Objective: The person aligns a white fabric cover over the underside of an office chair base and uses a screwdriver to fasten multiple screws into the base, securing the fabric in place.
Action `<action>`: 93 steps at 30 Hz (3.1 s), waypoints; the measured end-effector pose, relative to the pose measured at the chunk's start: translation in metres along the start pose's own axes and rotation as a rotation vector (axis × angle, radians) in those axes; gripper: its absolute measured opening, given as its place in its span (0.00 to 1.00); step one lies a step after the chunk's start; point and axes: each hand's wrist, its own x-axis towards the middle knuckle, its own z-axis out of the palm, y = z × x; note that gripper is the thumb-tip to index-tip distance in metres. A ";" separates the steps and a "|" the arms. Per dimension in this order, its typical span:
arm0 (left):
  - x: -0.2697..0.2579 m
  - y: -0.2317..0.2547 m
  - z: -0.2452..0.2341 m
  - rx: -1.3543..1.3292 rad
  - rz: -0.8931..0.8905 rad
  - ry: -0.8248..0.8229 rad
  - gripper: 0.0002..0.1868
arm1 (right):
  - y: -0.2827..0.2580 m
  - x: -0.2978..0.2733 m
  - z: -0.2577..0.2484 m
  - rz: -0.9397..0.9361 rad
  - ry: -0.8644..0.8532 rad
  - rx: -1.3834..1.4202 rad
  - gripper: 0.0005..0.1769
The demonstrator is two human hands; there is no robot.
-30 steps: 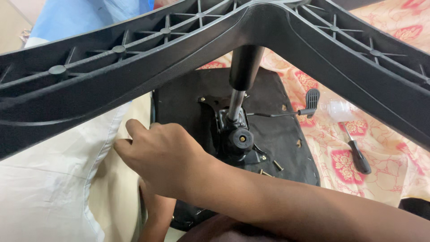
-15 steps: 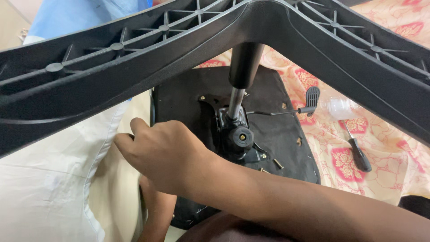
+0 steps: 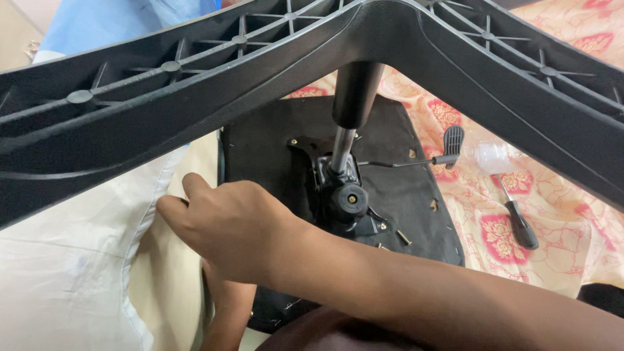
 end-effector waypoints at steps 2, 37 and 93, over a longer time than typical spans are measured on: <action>0.003 -0.011 0.007 0.058 0.020 0.014 0.20 | 0.004 0.002 0.002 0.051 0.047 0.006 0.18; 0.001 -0.021 0.010 0.124 0.015 0.001 0.15 | 0.004 -0.002 0.004 0.048 -0.047 0.008 0.18; -0.060 -0.027 -0.031 0.082 0.170 0.256 0.20 | -0.044 -0.011 0.017 -0.027 -0.041 0.097 0.22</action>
